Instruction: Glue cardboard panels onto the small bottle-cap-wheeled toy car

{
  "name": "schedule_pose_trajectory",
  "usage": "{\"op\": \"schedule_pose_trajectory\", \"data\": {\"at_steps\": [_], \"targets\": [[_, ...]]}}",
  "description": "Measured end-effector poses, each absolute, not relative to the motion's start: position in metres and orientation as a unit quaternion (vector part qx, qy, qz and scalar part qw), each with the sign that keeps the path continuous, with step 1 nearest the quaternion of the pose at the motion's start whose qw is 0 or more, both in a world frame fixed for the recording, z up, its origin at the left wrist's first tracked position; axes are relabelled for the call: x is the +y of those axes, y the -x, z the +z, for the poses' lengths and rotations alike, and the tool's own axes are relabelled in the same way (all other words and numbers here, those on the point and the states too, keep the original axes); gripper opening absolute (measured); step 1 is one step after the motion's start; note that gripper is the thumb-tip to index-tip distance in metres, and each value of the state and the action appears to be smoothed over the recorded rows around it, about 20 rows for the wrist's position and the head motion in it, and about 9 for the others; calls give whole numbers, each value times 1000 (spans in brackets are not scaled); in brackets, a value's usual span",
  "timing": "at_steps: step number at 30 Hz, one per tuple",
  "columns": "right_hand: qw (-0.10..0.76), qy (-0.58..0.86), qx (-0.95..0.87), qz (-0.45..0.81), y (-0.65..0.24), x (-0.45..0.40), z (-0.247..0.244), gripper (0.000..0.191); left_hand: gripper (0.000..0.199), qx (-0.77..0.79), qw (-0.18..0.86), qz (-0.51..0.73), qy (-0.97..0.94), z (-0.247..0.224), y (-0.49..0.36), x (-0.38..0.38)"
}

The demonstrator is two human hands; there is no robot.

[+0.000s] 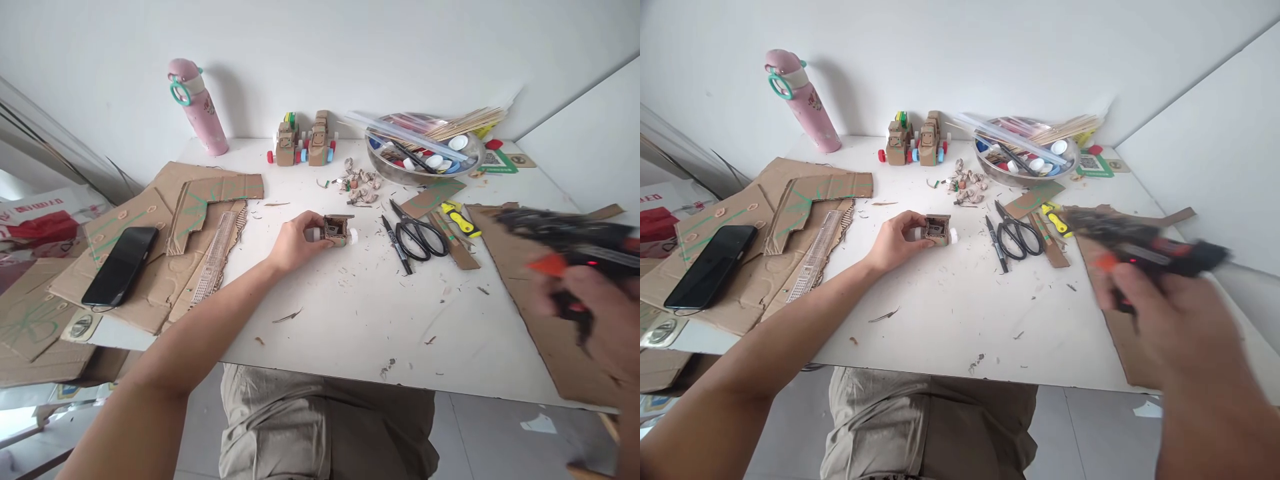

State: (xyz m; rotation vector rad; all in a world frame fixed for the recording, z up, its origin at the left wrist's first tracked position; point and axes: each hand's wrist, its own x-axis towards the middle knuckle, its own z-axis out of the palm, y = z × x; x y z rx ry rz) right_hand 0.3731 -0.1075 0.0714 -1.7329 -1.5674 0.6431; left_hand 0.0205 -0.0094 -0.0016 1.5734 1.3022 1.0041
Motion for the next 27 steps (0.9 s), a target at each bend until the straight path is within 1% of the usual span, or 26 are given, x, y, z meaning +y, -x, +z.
{"op": "schedule_pose_trajectory", "data": {"at_steps": [1, 2, 3, 4, 7, 14, 19, 22, 27], "targets": [[339, 645, -619, 294, -351, -103, 77, 72, 36, 520, 419, 401, -627, -2, -21, -9], [292, 615, -640, 357, -330, -97, 80, 73, 36, 519, 420, 402, -627, -2, -21, -10], [282, 598, -652, 372, -311, -91, 83, 75, 36, 518, 421, 403, -626, -2, -21, -10], [273, 578, -661, 393, -294, -84, 83, 75, 36, 516, 423, 404, -626, -2, -21, -10], [287, 541, -668, 422, -263, -66, 75, 75, 36, 511, 424, 406, -628, -3, -21, -9], [308, 544, -685, 373, -248, -49, 46, 65, 32, 510, 423, 410, -627, -6, -21, -9], [289, 558, -706, 327, -246, -49, 38, 68, 33, 507, 422, 408, -631, -6, -20, -9], [291, 560, -721, 287, -244, -49, 36, 66, 34, 508, 423, 406, -631, -6, -21, -9], [292, 559, -728, 267, -242, -50, 35, 63, 34, 508, 420, 407, -632, -6, -21, -9]]}}
